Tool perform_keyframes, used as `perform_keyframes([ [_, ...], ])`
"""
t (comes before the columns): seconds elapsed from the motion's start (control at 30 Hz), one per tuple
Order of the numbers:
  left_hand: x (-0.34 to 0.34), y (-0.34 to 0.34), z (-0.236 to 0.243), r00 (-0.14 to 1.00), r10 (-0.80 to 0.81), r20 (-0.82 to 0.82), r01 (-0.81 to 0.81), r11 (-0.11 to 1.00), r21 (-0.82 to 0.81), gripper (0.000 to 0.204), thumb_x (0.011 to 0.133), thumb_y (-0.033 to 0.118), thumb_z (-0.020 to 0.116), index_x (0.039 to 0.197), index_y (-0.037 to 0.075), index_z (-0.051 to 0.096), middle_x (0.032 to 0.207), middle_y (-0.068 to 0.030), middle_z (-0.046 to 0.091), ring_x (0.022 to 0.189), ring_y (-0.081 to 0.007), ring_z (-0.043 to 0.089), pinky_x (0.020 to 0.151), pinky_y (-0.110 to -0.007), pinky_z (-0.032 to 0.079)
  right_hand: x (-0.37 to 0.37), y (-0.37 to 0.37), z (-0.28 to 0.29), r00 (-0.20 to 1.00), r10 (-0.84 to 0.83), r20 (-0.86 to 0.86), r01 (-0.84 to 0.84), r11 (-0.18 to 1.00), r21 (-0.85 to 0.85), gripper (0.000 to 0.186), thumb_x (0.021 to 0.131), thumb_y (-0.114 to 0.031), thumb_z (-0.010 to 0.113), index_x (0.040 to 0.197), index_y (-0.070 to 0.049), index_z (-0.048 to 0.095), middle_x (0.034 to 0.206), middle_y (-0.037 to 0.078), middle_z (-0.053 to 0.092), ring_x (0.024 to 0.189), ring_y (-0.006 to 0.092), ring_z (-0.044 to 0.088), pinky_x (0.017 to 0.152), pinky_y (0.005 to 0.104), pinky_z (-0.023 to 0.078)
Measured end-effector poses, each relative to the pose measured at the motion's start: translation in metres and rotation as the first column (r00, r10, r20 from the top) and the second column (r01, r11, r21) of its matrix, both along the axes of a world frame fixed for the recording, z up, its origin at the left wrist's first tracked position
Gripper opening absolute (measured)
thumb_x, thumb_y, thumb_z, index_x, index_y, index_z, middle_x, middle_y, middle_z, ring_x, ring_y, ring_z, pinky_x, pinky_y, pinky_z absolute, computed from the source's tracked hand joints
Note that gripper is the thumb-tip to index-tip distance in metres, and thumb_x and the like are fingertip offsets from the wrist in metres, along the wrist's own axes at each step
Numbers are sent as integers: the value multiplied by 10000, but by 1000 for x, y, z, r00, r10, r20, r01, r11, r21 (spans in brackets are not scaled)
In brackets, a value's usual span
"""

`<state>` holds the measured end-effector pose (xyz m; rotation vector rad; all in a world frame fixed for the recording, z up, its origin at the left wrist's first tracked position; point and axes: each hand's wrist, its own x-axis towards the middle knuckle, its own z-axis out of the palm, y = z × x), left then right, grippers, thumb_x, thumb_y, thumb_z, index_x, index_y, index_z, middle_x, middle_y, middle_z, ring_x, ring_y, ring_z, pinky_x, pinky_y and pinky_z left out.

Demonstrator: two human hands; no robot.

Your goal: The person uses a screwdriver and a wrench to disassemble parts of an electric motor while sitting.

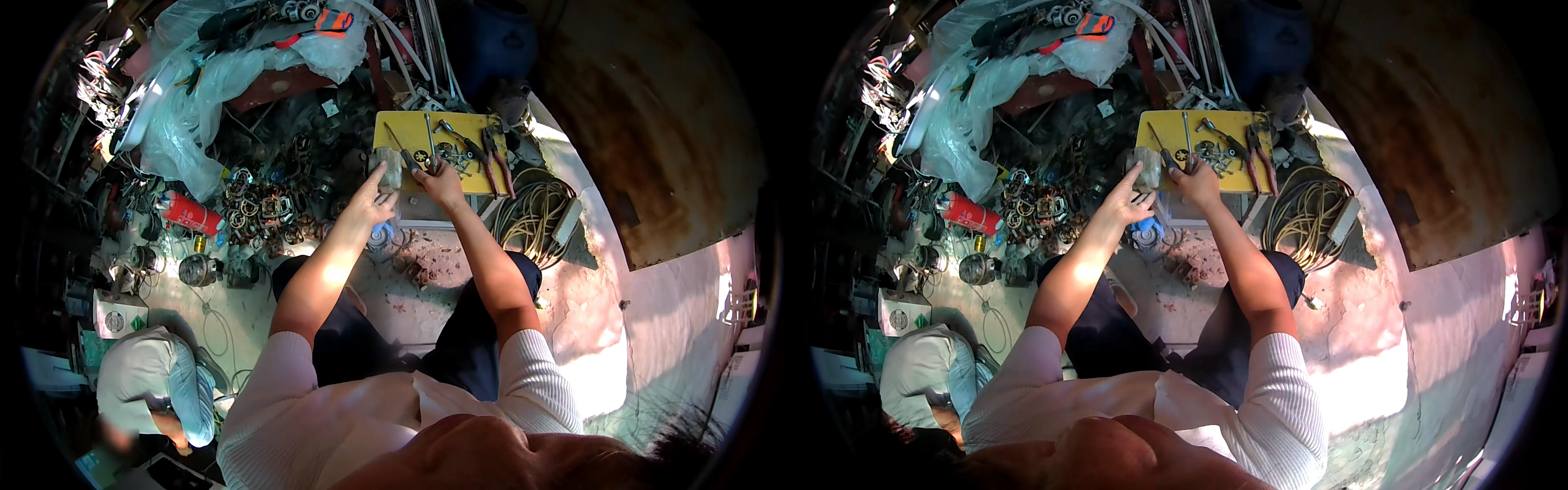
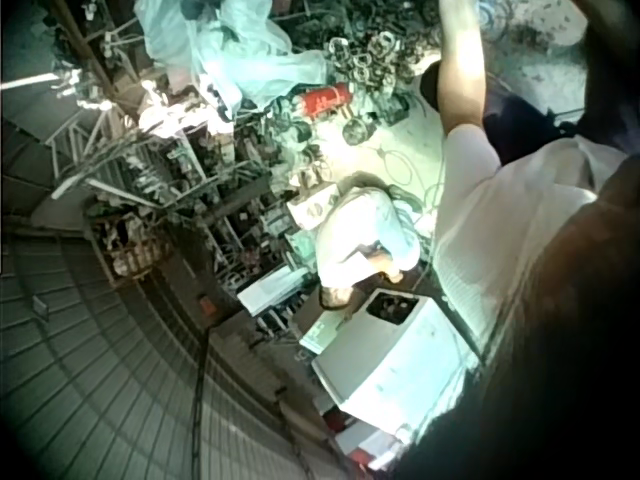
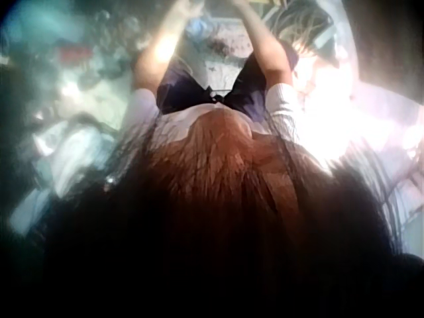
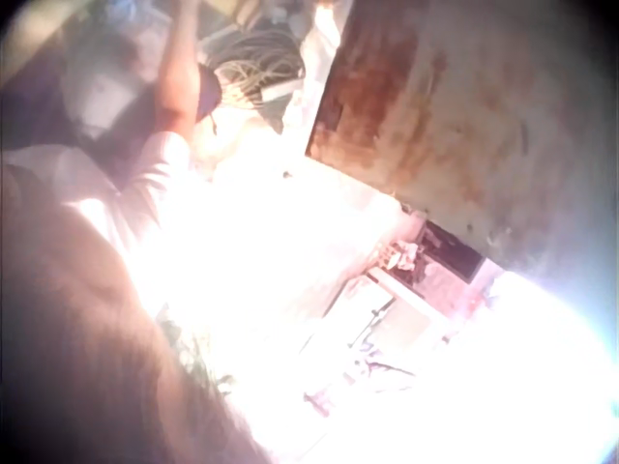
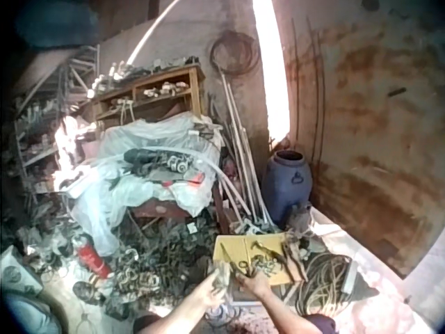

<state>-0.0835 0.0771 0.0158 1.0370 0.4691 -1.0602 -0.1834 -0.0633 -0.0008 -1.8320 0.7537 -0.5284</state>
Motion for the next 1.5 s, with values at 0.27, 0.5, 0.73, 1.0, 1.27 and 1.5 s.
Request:
perform_keyframes([
  [0.27,7,-3,9,987,-106,122,93,990,108,1071,625,468,837,1439,137,224,1431,-79,347,1232,-262,482,1123,-512,-2,4,-15,-16,999,-9,53,7,999,54,504,747,-316,728,1039,62,566,795,139,638,726,255,623,705,356,474],
  [0.5,4,6,5,938,-252,237,217,962,164,1193,612,561,807,1469,93,121,1475,-108,277,1312,-215,390,1120,-513,26,10,-22,-23,979,25,203,-60,983,172,528,781,-284,724,1106,82,530,763,98,618,699,190,593,673,333,470],
  [0.73,8,18,6,657,-83,749,-120,970,213,867,779,450,721,1427,95,269,1426,-142,339,1295,-218,396,1097,-444,195,-17,-13,28,976,122,182,-134,990,52,356,814,-267,710,931,19,535,683,42,552,629,136,519,603,313,438],
  [1.0,14,36,63,-696,-562,447,-443,826,349,430,794,24,604,1198,168,560,1286,-68,499,1254,-305,423,1078,-490,268,-42,8,73,901,380,207,-419,886,200,279,842,-252,699,875,-44,515,691,-28,476,619,75,428,563,235,367],
  [1.27,66,39,52,-655,-497,569,-430,865,260,207,841,37,522,1021,86,609,1132,-71,619,1109,-307,560,964,-410,440,-20,28,79,914,217,343,-366,807,463,341,924,-395,563,935,-58,511,676,-22,524,552,69,465,516,213,371],
  [1.5,86,31,50,72,-10,997,-62,998,14,177,1000,158,387,1115,36,442,1005,-137,617,991,-245,631,852,-370,515,-9,-18,47,989,-53,140,12,961,278,304,964,-365,493,1024,-70,539,716,-36,475,599,50,424,533,204,346],
])
